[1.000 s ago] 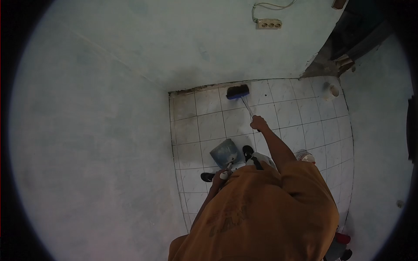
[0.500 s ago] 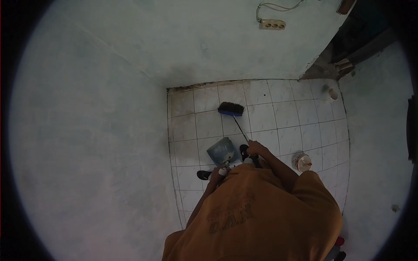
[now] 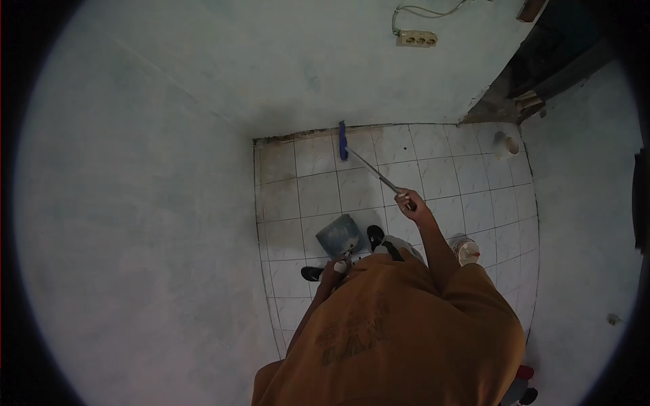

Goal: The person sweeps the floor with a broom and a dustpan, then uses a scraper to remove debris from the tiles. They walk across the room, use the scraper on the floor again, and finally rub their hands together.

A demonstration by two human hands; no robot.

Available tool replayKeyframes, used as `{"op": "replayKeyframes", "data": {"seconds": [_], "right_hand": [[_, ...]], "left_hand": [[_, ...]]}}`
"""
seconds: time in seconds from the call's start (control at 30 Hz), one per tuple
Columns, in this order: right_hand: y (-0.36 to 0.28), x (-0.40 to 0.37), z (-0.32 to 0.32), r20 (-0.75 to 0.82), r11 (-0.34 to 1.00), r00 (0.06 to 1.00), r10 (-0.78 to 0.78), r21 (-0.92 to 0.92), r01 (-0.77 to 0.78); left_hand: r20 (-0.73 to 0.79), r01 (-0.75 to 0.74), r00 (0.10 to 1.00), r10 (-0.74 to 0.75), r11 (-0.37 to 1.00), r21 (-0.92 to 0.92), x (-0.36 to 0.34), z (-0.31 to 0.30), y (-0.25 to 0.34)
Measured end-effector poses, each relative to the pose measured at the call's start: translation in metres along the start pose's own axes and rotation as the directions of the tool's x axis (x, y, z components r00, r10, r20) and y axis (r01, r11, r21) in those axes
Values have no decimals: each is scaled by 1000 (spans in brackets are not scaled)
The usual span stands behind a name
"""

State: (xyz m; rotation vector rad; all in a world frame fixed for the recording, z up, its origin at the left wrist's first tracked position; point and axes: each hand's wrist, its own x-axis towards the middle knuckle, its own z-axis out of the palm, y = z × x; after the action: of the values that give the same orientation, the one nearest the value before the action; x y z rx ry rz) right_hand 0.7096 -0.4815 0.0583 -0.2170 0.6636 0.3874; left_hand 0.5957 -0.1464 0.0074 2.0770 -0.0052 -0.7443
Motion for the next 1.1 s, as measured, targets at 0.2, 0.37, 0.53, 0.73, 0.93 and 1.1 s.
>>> {"op": "replayKeyframes", "data": {"seconds": [0.2,0.37,0.53,0.73,0.93,1.1], "right_hand": [[23,100,-45,174,903,887,-428,37,429],[37,90,-39,179,852,972,-152,522,37],[46,69,-24,293,722,917,-271,692,-7],[35,88,-41,-84,1000,996,-25,-19,23],[54,77,-61,-306,908,952,20,-394,-145],[43,46,-78,-284,963,948,140,-184,-197]], "left_hand": [[48,-136,989,142,985,-104,-6,11,-38],[9,-52,999,54,983,-178,-25,11,-19],[-127,-162,981,144,977,-138,-38,8,-10],[-125,-138,985,119,977,-162,-35,10,-23],[13,-60,998,61,996,-64,-16,10,-29],[0,-90,996,92,976,-201,-7,11,-23]]}}
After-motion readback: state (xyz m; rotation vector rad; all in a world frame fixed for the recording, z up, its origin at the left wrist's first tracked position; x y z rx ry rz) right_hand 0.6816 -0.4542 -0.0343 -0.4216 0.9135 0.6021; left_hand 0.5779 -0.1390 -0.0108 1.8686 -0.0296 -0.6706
